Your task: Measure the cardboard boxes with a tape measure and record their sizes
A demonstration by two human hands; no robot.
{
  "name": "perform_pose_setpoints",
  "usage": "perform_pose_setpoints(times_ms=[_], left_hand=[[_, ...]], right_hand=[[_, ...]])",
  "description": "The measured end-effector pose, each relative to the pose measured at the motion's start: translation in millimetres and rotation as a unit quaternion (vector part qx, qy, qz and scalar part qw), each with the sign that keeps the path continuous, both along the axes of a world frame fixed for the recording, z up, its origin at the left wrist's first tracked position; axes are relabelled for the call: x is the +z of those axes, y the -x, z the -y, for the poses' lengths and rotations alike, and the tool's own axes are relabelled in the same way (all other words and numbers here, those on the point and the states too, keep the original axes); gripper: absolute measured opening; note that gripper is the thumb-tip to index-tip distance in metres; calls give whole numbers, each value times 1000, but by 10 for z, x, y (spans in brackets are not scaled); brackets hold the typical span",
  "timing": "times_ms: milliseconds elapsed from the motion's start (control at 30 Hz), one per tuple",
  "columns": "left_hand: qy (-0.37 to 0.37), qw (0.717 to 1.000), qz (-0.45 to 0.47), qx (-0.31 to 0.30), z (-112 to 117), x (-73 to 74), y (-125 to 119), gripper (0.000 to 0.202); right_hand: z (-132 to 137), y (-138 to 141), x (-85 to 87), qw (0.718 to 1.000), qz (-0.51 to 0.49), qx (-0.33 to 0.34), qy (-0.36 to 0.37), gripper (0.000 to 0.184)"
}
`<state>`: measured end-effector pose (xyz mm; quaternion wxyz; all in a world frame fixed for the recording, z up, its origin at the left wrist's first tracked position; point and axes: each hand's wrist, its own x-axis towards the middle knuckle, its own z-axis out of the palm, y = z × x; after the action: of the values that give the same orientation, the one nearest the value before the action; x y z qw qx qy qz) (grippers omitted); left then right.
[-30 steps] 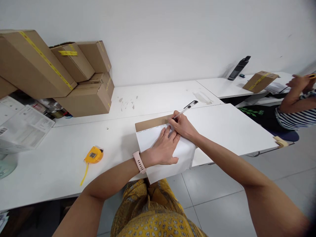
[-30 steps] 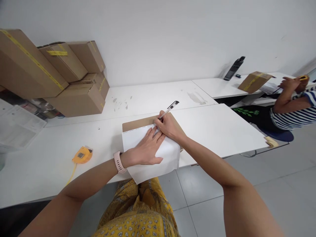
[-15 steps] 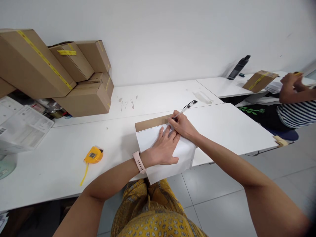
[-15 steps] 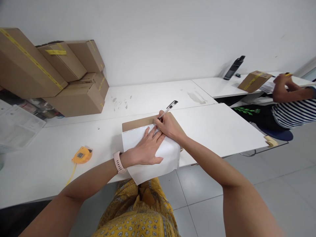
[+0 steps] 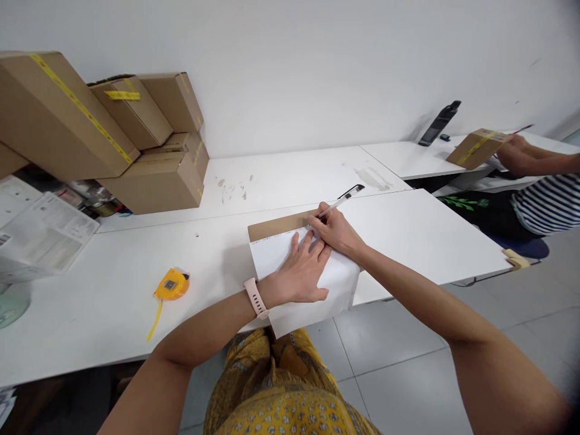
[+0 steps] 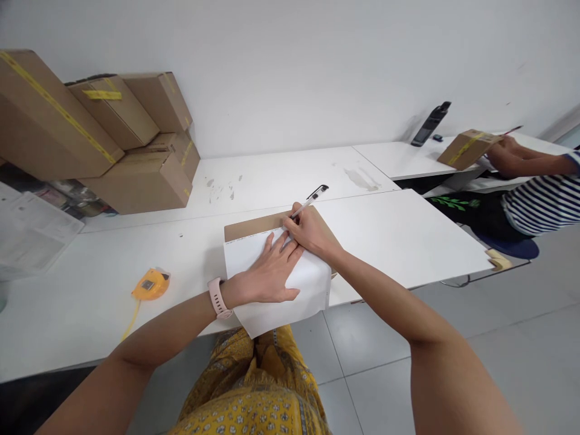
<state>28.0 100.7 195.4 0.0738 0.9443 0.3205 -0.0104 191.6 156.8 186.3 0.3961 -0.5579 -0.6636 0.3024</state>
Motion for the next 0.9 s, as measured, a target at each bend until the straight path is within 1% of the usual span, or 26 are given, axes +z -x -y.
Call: perform_pose_setpoints(times_ms=[667,900], left_hand=[[-12,1000,13,-2,-6,-30,8,90],[-2,1000,1,-1,-3,-16,7,92]], right_hand=[[8,6,-4,1000,5,3,0,19],[4,2,-7,1000,5,0,-6,17]])
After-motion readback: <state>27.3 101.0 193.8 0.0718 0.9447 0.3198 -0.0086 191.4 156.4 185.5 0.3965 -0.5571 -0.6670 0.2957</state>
